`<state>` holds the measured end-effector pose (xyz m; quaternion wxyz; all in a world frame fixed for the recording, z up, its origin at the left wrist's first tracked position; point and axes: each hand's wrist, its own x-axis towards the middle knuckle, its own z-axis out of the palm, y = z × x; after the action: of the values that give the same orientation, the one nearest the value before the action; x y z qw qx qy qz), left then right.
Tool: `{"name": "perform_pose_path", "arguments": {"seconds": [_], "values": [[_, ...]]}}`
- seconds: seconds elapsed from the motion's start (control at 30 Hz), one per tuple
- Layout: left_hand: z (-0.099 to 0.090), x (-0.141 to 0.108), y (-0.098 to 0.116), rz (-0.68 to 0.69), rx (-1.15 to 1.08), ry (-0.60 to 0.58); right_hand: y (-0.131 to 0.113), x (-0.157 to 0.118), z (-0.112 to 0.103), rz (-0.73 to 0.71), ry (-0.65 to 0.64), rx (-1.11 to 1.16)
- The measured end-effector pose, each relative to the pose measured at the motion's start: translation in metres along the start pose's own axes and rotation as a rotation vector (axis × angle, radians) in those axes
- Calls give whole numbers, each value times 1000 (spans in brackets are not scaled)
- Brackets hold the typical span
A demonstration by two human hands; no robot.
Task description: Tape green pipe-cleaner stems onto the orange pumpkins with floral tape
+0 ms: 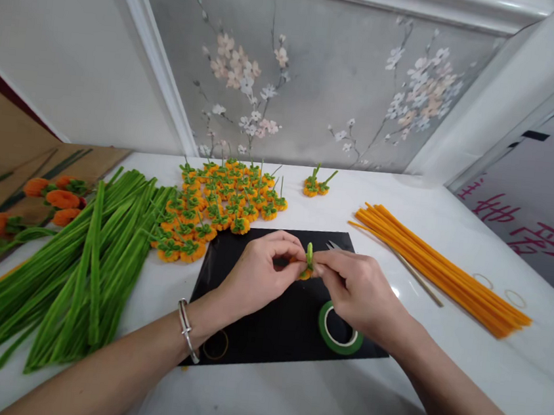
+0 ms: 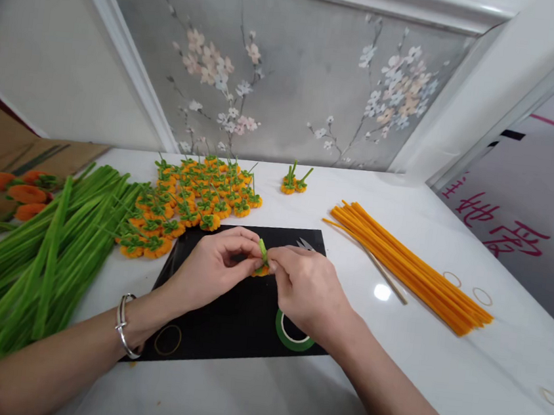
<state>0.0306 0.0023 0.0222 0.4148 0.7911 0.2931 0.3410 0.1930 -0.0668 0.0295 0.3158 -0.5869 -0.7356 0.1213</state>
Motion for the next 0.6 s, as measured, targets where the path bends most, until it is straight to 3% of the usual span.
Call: {"name": "perform_pose_path", "arguments": {"seconds": [0.23, 0.6], "values": [[0, -1, 3, 21, 38, 30, -4, 1, -4, 111, -4, 18], [4, -2, 10, 19, 103, 131, -11, -1, 11, 52, 135, -5]]}}
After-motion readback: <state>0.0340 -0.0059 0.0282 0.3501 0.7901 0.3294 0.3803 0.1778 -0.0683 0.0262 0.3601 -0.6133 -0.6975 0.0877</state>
